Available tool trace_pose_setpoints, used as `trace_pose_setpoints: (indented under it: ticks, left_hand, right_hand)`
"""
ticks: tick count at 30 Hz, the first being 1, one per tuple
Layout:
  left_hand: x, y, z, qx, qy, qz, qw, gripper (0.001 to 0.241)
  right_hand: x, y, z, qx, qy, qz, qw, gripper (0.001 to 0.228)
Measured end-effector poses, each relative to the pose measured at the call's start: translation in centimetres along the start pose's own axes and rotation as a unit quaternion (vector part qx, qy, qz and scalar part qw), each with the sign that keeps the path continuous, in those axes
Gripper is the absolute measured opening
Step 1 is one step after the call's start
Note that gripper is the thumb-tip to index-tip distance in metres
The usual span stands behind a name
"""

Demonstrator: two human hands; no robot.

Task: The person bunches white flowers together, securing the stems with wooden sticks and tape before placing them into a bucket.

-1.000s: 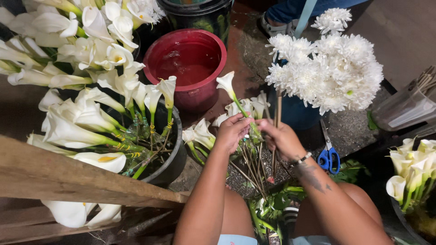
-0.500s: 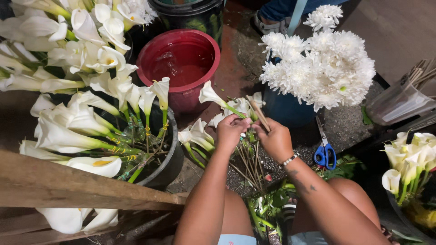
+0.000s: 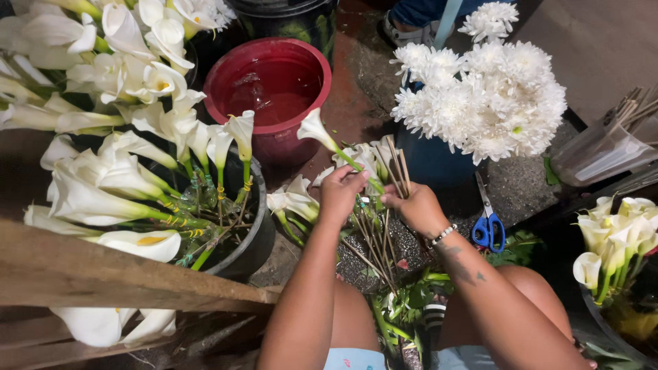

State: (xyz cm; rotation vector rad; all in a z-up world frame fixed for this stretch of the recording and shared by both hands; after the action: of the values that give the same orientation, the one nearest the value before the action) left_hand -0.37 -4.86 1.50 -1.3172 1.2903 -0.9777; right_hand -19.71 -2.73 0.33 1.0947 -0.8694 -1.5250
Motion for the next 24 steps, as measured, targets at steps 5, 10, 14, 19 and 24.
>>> trace_pose_setpoints:
  ticks: [5, 10, 14, 19, 24]
  left_hand:
    - [-1.5, -2.0, 0.1, 0.019, -0.007, -0.010, 1.000, 0.031]
    - [-0.8, -1.3, 1.7, 0.063, -0.058, -0.038, 0.996, 0.028]
    - [-2.1, -0.9, 2.9, 0.290, -0.083, -0.040, 0.952, 0.025]
    - [-1.1, 2.1, 6.0, 0.482, -0.057, 0.112, 0.867, 0.026]
    - [2.5, 11.6, 8.7, 0.726, 0.141, 0.199, 0.643, 0.043]
  right_hand:
    - [1.8, -2.1, -0.9, -0.088, 0.004, 0.007, 0.996, 0.019]
    - [2.0, -2.9, -0.4, -0.313, 0.070, -0.002, 0.947, 0.027]
    - [3.9, -7.1, 0.8, -0.477, 0.106, -0.031, 0.872, 0.039]
    - [3.3, -7.5, 1.4, -0.513, 0.105, -0.064, 0.850, 0.046]
    - [2.2, -6.2, 0.5, -0.515, 0.151, -0.024, 0.843, 0.034]
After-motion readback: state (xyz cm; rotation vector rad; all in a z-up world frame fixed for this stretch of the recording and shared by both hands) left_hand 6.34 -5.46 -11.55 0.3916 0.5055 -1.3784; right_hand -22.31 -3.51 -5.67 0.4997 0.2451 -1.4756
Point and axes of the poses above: each hand's wrist, its own x-axis towards the middle knuckle, its own z-axis out of the back of the hand, y = z × x, the point moved 7 cm from there along x, towards the middle knuckle, and after that the axes turned 1 degree about x, right-handed, at the moved point
